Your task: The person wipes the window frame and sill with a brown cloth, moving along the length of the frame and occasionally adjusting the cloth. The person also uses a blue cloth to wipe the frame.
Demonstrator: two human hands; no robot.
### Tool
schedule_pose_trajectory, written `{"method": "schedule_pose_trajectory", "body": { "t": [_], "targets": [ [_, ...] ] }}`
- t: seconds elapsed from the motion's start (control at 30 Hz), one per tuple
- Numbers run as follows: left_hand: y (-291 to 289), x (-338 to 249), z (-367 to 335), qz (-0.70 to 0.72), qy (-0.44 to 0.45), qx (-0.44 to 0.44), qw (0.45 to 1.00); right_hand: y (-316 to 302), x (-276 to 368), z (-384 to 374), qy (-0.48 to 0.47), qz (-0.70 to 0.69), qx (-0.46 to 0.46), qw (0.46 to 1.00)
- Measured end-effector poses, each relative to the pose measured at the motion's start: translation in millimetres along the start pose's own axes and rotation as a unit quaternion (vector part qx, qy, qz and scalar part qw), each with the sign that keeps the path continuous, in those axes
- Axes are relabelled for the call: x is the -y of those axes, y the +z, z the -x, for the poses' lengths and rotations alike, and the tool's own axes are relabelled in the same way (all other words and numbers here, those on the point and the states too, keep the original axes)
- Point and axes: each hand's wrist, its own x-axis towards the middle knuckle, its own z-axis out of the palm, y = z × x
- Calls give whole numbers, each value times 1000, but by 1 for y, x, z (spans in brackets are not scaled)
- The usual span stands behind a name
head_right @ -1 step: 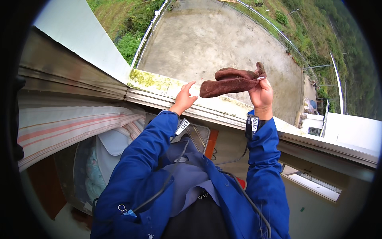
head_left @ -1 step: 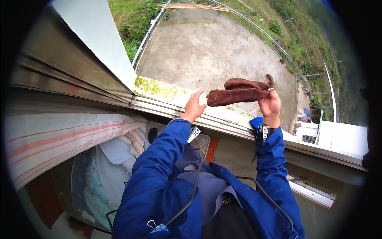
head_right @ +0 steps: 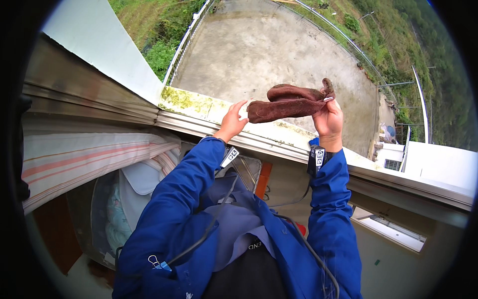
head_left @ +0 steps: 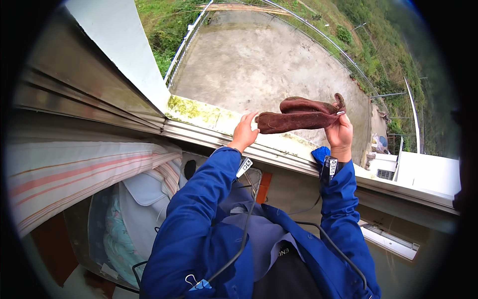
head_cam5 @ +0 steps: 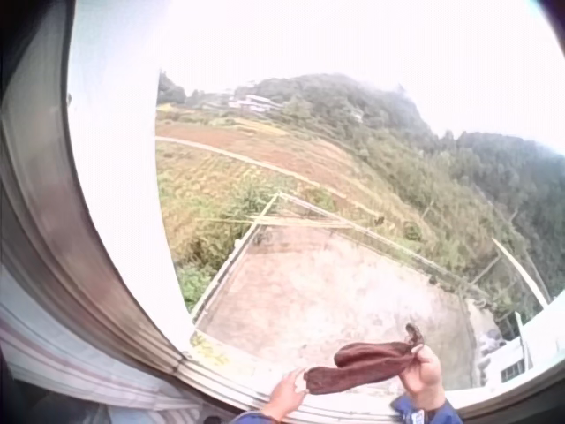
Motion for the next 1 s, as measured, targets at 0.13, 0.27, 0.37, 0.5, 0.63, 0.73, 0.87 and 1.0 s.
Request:
{"method": "schedule_pose_trajectory", "body": {
  "t": [0.13,0.27,0.37,0.5,0.63,0.73,0.87,1.0],
  "targets": [
    [8,-6,-13,80,-66,90,991,11,16,5,-3,14,39,999],
    [-10,-8,-3,28,-88,73,993,4,15,4,-21,8,46,999],
    [-25,-13,0,83,-86,66,991,-3,9,6,-37,35,-48,998],
    [-43,-24,0,179,-61,73,979,-15,3,5,-28,44,-46,998],
    [-47,-33,-4,332,-29,26,943,-31,-7,7,-12,28,-3,1000],
    [-43,-28,-8,198,-24,51,978,-37,-16,14,-16,-9,-40,999],
    [-17,-14,-6,103,-63,99,988,-31,-18,20,-18,-32,-46,998],
    [12,-8,4,77,-24,81,993,-17,-10,29,-29,6,-75,997]
  ]
}}
